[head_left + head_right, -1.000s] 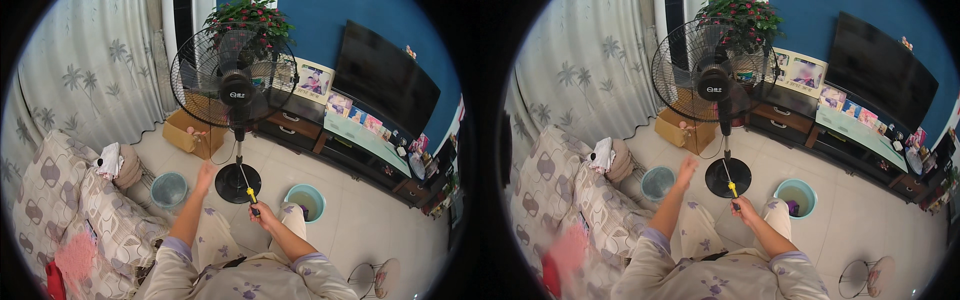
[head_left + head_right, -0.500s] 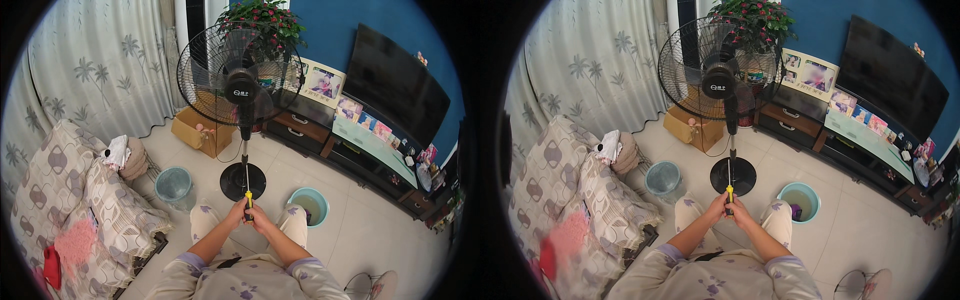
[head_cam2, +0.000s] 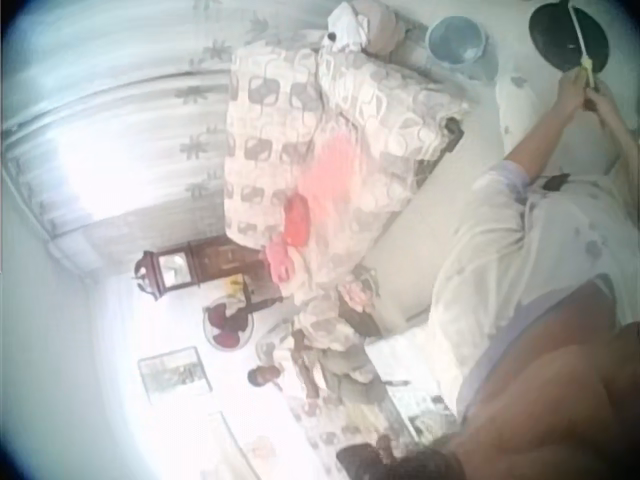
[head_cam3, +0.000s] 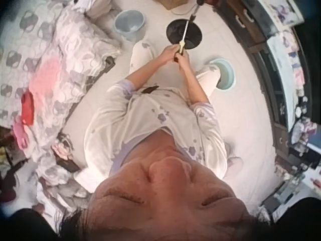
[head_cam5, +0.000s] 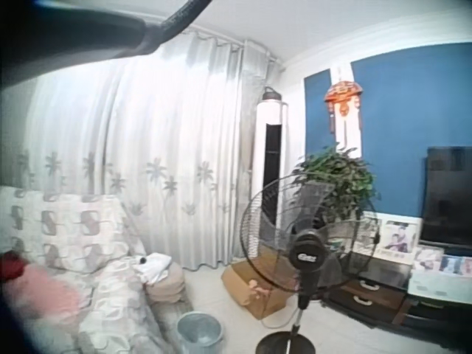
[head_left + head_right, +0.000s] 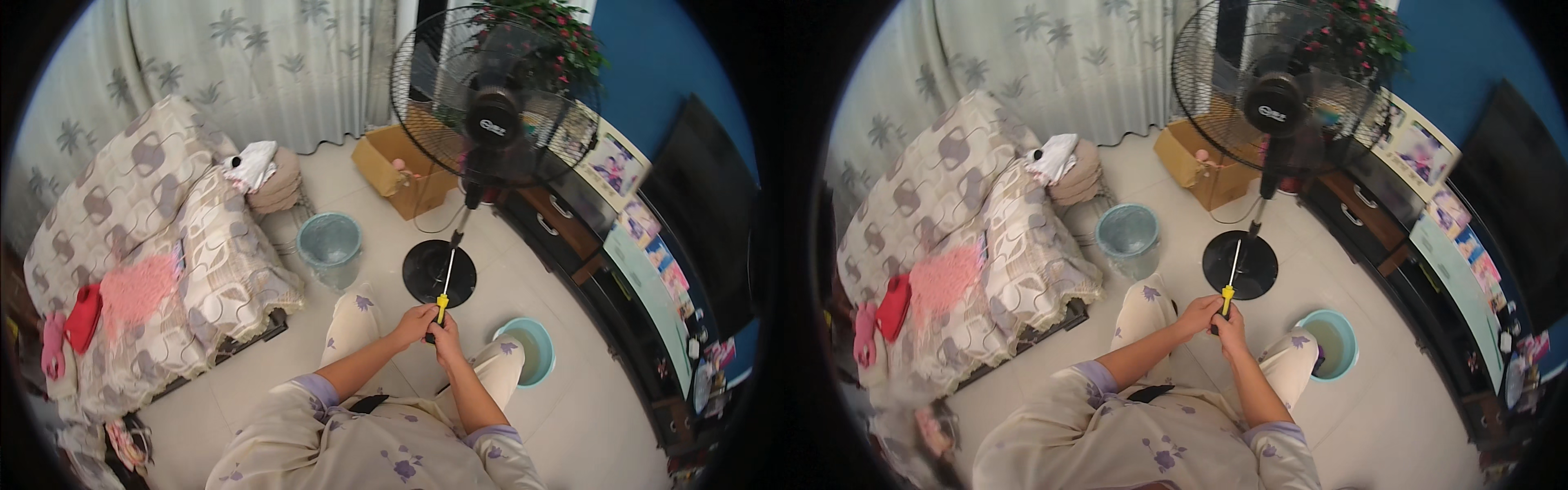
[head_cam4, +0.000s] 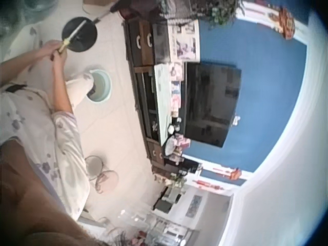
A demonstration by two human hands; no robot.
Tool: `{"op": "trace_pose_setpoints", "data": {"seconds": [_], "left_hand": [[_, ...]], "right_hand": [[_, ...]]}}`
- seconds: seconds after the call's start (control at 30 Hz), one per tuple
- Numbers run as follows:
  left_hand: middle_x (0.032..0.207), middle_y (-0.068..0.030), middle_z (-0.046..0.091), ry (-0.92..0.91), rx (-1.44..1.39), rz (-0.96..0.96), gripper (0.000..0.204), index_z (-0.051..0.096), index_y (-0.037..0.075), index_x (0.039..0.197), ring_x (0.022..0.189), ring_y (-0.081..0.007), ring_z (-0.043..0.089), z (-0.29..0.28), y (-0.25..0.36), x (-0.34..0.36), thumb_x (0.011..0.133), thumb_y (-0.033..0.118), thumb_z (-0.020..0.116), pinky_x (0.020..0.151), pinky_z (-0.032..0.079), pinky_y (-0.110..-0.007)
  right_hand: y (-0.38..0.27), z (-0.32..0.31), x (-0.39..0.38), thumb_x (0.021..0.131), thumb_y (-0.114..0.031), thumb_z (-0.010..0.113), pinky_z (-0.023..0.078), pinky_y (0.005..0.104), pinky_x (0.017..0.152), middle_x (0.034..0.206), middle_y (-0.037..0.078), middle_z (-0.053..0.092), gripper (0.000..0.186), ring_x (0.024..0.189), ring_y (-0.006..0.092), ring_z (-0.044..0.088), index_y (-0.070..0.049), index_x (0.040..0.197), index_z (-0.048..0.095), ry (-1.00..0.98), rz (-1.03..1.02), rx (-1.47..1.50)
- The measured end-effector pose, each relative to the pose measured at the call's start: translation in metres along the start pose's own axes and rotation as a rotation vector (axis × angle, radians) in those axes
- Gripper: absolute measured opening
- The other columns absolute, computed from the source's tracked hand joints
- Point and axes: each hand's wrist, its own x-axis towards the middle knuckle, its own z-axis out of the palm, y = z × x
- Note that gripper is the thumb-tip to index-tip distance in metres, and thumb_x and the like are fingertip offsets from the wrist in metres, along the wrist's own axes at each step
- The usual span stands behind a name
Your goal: The person uses a screwdriver to tighten screws on the front grill and the neck joint of a standing fan. They repeatedly adjust the fan's angle and rotate the grill while working on the fasteners.
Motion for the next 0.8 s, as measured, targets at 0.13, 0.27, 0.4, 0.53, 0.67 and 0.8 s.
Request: {"op": "trace_pose_setpoints", "data": {"seconds": [0.13,0.27,0.4,0.53,0.67,0.8], "left_hand": [[0.068,-0.002,0.054,0.013,0.012,-0.002,0.028,0.057,0.004,0.105,0.052,-0.0087,0.048,-0.01,0.018,-0.015,0.09,0.025,0.046,0.043,0.039,-0.024],[0.084,-0.0014,0.054,0.067,0.05,-0.021,0.027,0.054,0.003,0.104,0.073,-0.0069,0.049,-0.023,0.028,-0.029,0.089,0.025,0.052,0.062,0.041,-0.022],[0.089,-0.0017,0.054,0.242,-0.047,-0.042,0.027,0.051,0.004,0.105,0.081,-0.0089,0.049,-0.024,0.03,-0.037,0.089,0.025,0.054,0.073,0.041,-0.022],[0.09,-0.0012,0.054,0.198,-0.154,-0.091,0.025,0.054,0.006,0.105,0.084,-0.0097,0.05,-0.031,0.026,-0.037,0.089,0.025,0.053,0.076,0.041,-0.024],[0.09,-0.0004,0.054,0.105,-0.159,-0.107,0.024,0.054,0.005,0.103,0.084,-0.0092,0.05,-0.012,0.029,-0.028,0.089,0.024,0.052,0.076,0.041,-0.024],[0.09,-0.0012,0.054,-0.028,-0.123,-0.078,0.026,0.053,0.005,0.106,0.082,-0.0088,0.05,0.008,0.034,-0.023,0.091,0.026,0.049,0.073,0.041,-0.024]], "right_hand": [[0.003,0.009,0.006,0.078,-0.005,0.052,0.044,0.0226,0.049,0.071,0.004,0.053,0.021,0.056,0.0102,0.051,-0.003,0.098,0.049,-0.038,-0.001,-0.052],[0.015,0.025,0.012,0.078,-0.007,0.055,0.047,0.0256,0.059,0.082,0.008,0.058,0.027,0.067,0.0153,0.058,-0.002,0.104,0.048,-0.06,-0.102,-0.308],[0.019,0.039,0.009,0.074,-0.011,0.06,0.047,0.0335,0.076,0.097,0.017,0.059,0.048,0.088,0.0291,0.06,-0.003,0.118,0.042,-0.121,-0.391,-0.607],[0.003,0.039,-0.006,0.071,-0.016,0.064,0.045,0.0374,0.082,0.104,0.022,0.056,0.062,0.099,0.0366,0.056,-0.005,0.125,0.037,-0.164,-0.371,-0.771],[-0.015,0.018,-0.017,0.071,-0.016,0.065,0.045,0.0379,0.083,0.106,0.022,0.056,0.064,0.101,0.0372,0.055,-0.003,0.126,0.035,-0.15,-0.284,-0.829],[-0.002,-0.008,-0.013,0.072,-0.016,0.065,0.048,0.031,0.069,0.092,0.013,0.059,0.056,0.079,0.022,0.059,0.0,0.12,0.041,-0.004,-0.322,-0.716]]}}
